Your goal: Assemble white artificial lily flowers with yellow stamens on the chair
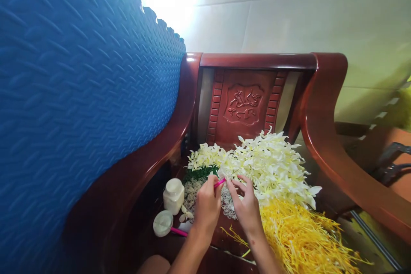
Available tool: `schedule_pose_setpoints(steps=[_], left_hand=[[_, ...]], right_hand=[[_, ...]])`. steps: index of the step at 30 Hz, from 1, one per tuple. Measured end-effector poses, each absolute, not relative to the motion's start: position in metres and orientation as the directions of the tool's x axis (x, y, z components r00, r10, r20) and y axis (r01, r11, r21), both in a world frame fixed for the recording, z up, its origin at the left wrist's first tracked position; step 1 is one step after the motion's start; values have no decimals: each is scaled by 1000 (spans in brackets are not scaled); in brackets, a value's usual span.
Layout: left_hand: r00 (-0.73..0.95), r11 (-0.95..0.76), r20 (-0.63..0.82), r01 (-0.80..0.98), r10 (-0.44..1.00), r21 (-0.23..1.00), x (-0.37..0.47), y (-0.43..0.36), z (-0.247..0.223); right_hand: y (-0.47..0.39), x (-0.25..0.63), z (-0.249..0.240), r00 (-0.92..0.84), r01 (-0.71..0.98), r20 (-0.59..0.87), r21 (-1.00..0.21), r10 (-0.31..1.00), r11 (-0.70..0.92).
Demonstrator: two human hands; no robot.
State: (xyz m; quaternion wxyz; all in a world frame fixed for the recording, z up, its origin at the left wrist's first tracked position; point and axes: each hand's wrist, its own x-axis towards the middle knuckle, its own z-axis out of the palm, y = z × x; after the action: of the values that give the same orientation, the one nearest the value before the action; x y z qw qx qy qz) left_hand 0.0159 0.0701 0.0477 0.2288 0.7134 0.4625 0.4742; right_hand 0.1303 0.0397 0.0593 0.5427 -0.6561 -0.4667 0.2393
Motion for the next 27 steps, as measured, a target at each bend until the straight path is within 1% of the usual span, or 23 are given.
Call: schedule_pose_setpoints(steps=[7, 12, 16, 20, 24, 26, 27], left_hand=[[164, -568, 556, 418, 815, 709, 15, 71, 46], [214, -659, 625, 306, 751, 687, 16, 69, 49], [237, -745, 708, 276, 665, 608, 19, 66, 52], [276, -819, 776, 284, 567, 498, 21, 62, 53], [344, -860, 789, 245, 509, 448, 18, 54, 55], [333, -876, 810, 213, 482, 433, 16, 49, 57], [302, -878, 825, 201, 477, 434, 14, 48, 59]], right_hand=[[39, 126, 54, 467, 442, 262, -896, 845, 34], [39, 131, 55, 425, 508, 346, -856, 837, 96], [38, 132, 55, 421, 565, 387, -820, 820, 97], [39, 136, 55, 515, 541, 338, -841, 788, 7], [41, 148, 57, 615, 564, 314, -816, 723, -125], [42, 157, 55, 668, 513, 274, -843, 692, -162], [43, 162, 54, 690, 466, 238, -869, 683, -168]])
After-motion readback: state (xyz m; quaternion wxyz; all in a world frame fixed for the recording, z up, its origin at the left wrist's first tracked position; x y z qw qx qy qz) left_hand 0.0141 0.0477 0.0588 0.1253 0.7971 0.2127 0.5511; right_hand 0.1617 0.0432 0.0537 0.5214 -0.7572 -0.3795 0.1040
